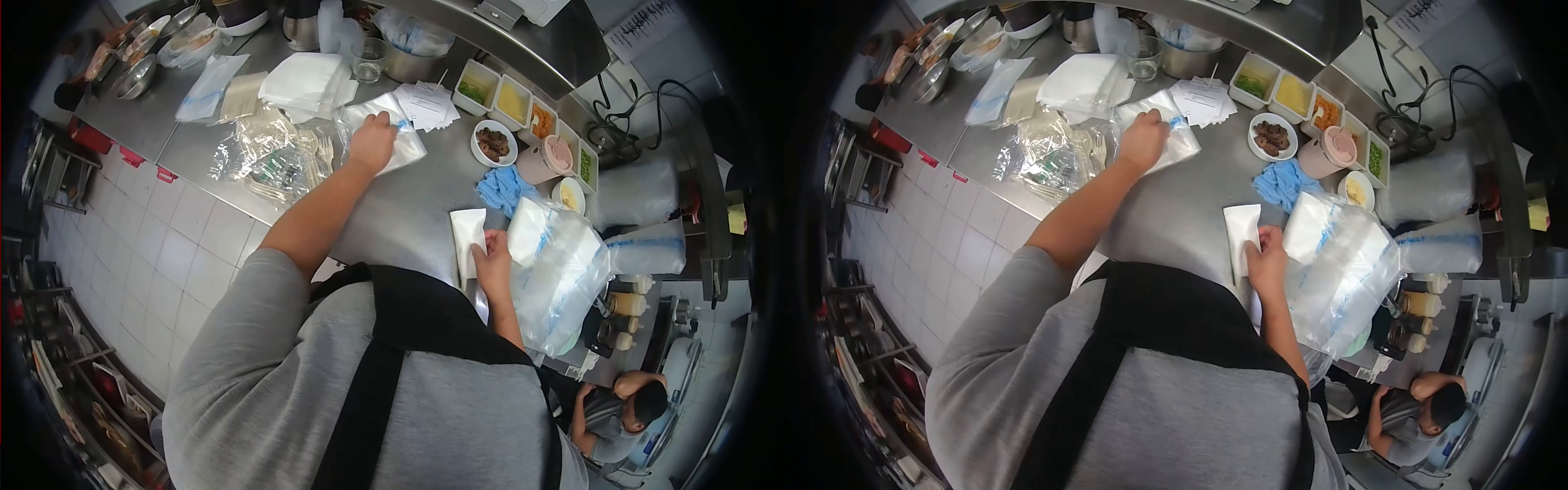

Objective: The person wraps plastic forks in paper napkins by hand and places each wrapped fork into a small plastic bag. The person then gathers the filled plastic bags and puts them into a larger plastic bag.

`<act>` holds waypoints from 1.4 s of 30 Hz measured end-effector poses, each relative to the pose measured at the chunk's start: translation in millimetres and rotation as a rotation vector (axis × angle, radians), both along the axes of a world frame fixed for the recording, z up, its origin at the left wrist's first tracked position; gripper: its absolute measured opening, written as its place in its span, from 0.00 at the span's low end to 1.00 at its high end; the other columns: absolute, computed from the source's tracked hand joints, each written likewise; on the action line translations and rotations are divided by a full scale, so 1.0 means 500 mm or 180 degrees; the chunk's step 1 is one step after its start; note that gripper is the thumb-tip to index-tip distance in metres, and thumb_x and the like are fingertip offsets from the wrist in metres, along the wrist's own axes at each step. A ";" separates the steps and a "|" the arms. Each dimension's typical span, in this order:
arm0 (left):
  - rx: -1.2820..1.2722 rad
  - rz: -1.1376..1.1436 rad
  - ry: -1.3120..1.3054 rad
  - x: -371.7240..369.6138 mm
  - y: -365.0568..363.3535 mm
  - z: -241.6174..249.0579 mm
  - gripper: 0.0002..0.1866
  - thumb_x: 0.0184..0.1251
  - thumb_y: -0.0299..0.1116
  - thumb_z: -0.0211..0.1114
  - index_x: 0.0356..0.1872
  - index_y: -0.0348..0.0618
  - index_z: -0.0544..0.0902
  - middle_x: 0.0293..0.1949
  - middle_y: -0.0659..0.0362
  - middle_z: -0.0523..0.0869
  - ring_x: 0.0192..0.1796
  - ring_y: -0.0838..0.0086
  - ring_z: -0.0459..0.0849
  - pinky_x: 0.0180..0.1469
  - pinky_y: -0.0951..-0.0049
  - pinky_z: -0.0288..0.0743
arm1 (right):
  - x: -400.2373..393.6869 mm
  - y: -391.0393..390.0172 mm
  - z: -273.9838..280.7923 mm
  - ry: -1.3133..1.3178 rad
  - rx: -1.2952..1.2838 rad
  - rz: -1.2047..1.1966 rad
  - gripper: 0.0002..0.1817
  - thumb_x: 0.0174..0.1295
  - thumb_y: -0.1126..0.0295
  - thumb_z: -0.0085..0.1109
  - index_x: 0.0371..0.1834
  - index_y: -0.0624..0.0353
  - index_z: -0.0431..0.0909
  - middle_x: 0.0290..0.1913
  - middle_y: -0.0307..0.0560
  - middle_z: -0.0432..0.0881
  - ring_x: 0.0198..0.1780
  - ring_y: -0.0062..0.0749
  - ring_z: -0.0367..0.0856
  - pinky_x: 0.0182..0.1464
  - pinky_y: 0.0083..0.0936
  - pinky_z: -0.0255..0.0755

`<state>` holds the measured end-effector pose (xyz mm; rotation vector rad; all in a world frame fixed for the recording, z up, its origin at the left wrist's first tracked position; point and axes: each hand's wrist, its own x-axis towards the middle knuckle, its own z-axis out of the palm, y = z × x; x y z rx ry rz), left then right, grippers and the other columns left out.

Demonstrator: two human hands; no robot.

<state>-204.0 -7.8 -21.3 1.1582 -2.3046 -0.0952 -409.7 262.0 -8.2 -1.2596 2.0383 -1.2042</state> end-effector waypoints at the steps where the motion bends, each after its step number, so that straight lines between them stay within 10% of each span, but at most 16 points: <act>1: 0.0010 -0.0002 0.0221 0.001 -0.005 0.000 0.06 0.60 0.33 0.63 0.34 0.42 0.82 0.35 0.55 0.78 0.41 0.60 0.80 0.41 0.62 0.78 | 0.005 -0.005 0.004 0.0008 -0.0007 0.0018 0.15 0.53 0.80 0.57 0.45 0.64 0.69 0.33 0.47 0.79 0.34 0.28 0.79 0.40 0.24 0.72; 8: 0.1287 -0.0119 0.2669 0.046 0.033 0.032 0.01 0.63 0.26 0.63 0.34 0.42 0.81 0.30 0.61 0.79 0.31 0.76 0.78 0.35 0.70 0.74 | 0.069 -0.101 0.082 0.0249 -0.0176 0.0274 0.23 0.55 0.81 0.52 0.56 0.53 0.71 0.34 0.53 0.79 0.37 0.45 0.81 0.42 0.32 0.73; 14: 0.2955 0.0744 0.4291 0.155 0.093 0.078 0.08 0.61 0.30 0.68 0.32 0.36 0.79 0.30 0.59 0.82 0.31 0.78 0.81 0.36 0.75 0.77 | 0.121 -0.275 0.089 0.1051 -0.0570 0.1255 0.16 0.56 0.83 0.48 0.43 0.55 0.82 0.45 0.54 0.80 0.43 0.51 0.79 0.47 0.34 0.73; 28: 0.3374 -0.0180 0.4027 0.194 0.070 0.057 0.06 0.60 0.24 0.67 0.37 0.36 0.80 0.34 0.58 0.83 0.36 0.76 0.83 0.39 0.79 0.78 | 0.295 -0.368 0.163 0.0949 0.0029 0.1724 0.19 0.47 0.61 0.73 0.43 0.53 0.84 0.54 0.66 0.77 0.56 0.57 0.77 0.57 0.36 0.71; 37: 0.3224 -0.0015 0.3879 0.190 0.063 0.057 0.05 0.61 0.28 0.68 0.35 0.42 0.80 0.29 0.63 0.81 0.31 0.82 0.77 0.33 0.81 0.70 | 0.264 -0.391 0.097 0.0553 -0.0397 0.1800 0.16 0.52 0.64 0.66 0.45 0.50 0.84 0.60 0.66 0.74 0.66 0.59 0.68 0.65 0.37 0.64; 42: 0.2948 0.0099 0.3930 0.190 0.061 0.076 0.09 0.60 0.27 0.69 0.39 0.42 0.78 0.30 0.64 0.82 0.31 0.83 0.77 0.33 0.82 0.69 | 0.270 -0.384 0.099 0.0933 -0.0670 0.1358 0.15 0.48 0.61 0.68 0.41 0.52 0.84 0.52 0.61 0.78 0.54 0.52 0.77 0.56 0.37 0.71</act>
